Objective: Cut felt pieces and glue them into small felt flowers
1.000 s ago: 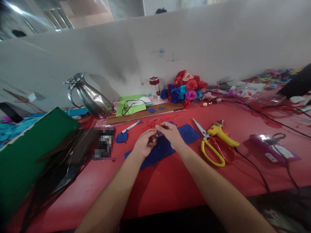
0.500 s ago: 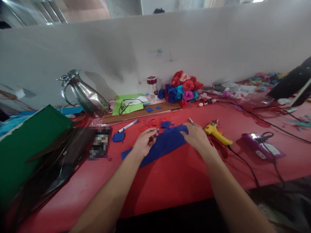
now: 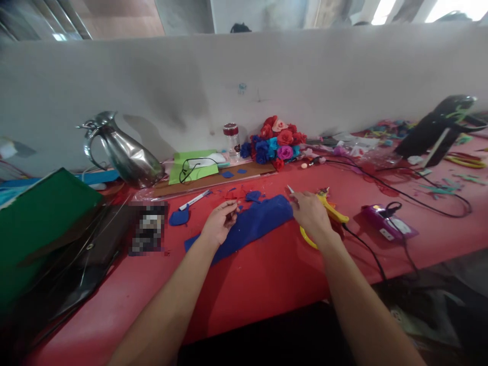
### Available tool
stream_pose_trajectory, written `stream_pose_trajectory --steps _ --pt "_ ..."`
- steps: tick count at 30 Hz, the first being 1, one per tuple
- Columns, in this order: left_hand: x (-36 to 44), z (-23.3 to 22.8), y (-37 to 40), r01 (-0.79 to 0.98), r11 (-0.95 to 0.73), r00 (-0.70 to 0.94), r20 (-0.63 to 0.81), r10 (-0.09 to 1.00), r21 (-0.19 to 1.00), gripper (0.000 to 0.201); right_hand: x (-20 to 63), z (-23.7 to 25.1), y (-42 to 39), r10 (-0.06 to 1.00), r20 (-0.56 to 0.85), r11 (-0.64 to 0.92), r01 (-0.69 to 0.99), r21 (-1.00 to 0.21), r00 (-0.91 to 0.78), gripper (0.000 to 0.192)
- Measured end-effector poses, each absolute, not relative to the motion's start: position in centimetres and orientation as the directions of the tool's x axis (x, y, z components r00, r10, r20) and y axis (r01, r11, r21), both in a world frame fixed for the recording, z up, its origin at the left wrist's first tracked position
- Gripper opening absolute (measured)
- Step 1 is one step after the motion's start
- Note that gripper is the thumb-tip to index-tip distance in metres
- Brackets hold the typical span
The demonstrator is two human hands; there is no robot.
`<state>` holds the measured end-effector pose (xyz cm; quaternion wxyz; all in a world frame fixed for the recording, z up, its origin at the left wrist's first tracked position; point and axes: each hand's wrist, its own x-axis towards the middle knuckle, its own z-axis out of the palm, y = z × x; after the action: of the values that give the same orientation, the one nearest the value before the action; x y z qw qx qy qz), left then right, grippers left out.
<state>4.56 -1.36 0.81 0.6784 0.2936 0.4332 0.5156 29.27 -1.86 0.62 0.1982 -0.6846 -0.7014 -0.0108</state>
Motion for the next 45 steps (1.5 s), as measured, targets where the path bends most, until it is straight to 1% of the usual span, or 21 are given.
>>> stream_pose_trajectory --steps 3,6,8,10,12,14,17,19,23,26,27,29,30,31,32,34,35,37,39,41,45 --pt "4.6 0.7 -1.2 -0.442 0.286 0.096 -0.272 0.958 0.85 0.014 30.8 1.3 -3.8 0.943 0.314 -0.049 0.981 -0.19 0.108 0.028" --pt "4.6 0.7 -1.2 -0.436 0.306 0.08 -0.303 0.95 0.846 0.016 32.3 0.8 -5.7 0.942 0.277 -0.172 0.981 -0.087 0.19 0.027" --pt "4.6 0.7 -1.2 -0.426 0.309 0.07 -0.31 0.948 0.85 0.017 32.9 0.3 -6.7 0.953 0.24 -0.18 0.983 -0.048 0.186 0.029" --pt "4.6 0.7 -1.2 -0.424 0.3 0.07 -0.3 0.951 0.855 0.017 33.4 -0.1 -7.1 0.959 0.232 -0.158 0.986 -0.045 0.164 0.031" --pt "4.5 0.7 -1.2 -0.431 0.291 0.074 -0.288 0.955 0.854 0.018 33.7 -0.1 -7.0 0.949 0.265 -0.17 0.985 -0.026 0.171 0.032" --pt "4.5 0.7 -1.2 -0.437 0.288 0.075 -0.284 0.956 0.852 0.018 34.0 0.0 -6.4 0.934 0.292 -0.217 0.976 0.008 0.205 0.035" --pt "4.6 0.7 -1.2 -0.432 0.286 0.067 -0.286 0.956 0.855 0.02 34.5 0.1 -5.0 0.941 0.233 -0.251 0.968 -0.004 0.245 0.042" --pt "4.6 0.7 -1.2 -0.427 0.292 0.061 -0.295 0.954 0.856 0.02 34.8 0.2 -4.1 0.949 0.179 -0.256 0.966 -0.042 0.259 0.041" --pt "4.5 0.7 -1.2 -0.437 0.301 0.059 -0.307 0.95 0.848 0.02 35.1 1.2 -3.2 0.928 0.159 -0.325 0.941 -0.096 0.337 0.045" --pt "4.5 0.7 -1.3 -0.442 0.305 0.065 -0.309 0.949 0.844 0.017 34.8 2.6 -3.4 0.9 0.173 -0.377 0.915 -0.145 0.399 0.035" --pt "4.5 0.7 -1.3 -0.439 0.306 0.068 -0.308 0.949 0.845 0.017 34.4 3.1 -3.6 0.884 0.187 -0.396 0.899 -0.187 0.428 0.031" --pt "4.6 0.6 -1.3 -0.43 0.303 0.064 -0.306 0.95 0.85 0.016 33.1 3.7 -4.1 0.852 0.192 -0.402 0.844 -0.354 0.486 0.026" --pt "4.7 0.5 -1.3 -0.425 0.299 0.056 -0.304 0.951 0.854 0.016 32.2 3.9 -4.2 0.856 0.172 -0.363 0.804 -0.472 0.488 0.026" --pt "4.8 0.5 -1.3 -0.42 0.289 0.042 -0.3 0.953 0.86 0.015 31.1 3.9 -4.2 0.884 0.147 -0.276 0.75 -0.601 0.444 0.026" --pt "4.8 0.4 -1.3 -0.414 0.272 0.021 -0.29 0.957 0.868 0.015 29.8 4.0 -4.1 0.918 0.157 -0.155 0.694 -0.703 0.364 0.026" --pt "4.9 0.2 -1.2 -0.394 0.215 -0.035 -0.249 0.968 0.893 0.013 27.1 3.9 -3.4 0.959 0.217 0.08 0.562 -0.823 0.181 0.026" --pt "4.9 0.1 -1.2 -0.378 0.182 -0.066 -0.223 0.973 0.908 0.013 25.8 3.9 -2.9 0.964 0.247 0.17 0.494 -0.853 0.095 0.025" --pt "4.7 0.1 -1.1 -0.338 0.119 -0.13 -0.171 0.977 0.934 0.012 23.4 3.9 -1.8 0.954 0.296 0.288 0.416 -0.862 -0.046 0.022" --pt "4.5 0.1 -1.0 -0.305 0.076 -0.182 -0.136 0.974 0.949 0.012 21.7 3.6 -0.8 0.931 0.355 0.361 0.344 -0.867 -0.083 0.02" --pt "4.3 0.1 -1.0 -0.29 0.053 -0.213 -0.118 0.97 0.955 0.012 20.7 3.0 -0.4 0.926 0.372 0.373 0.312 -0.874 -0.065 0.02" --pt "4.3 0.1 -0.8 -0.269 0.049 -0.239 -0.116 0.964 0.962 0.011 20.7 1.5 -0.7 0.956 0.291 0.289 0.303 -0.908 -0.04 0.023"
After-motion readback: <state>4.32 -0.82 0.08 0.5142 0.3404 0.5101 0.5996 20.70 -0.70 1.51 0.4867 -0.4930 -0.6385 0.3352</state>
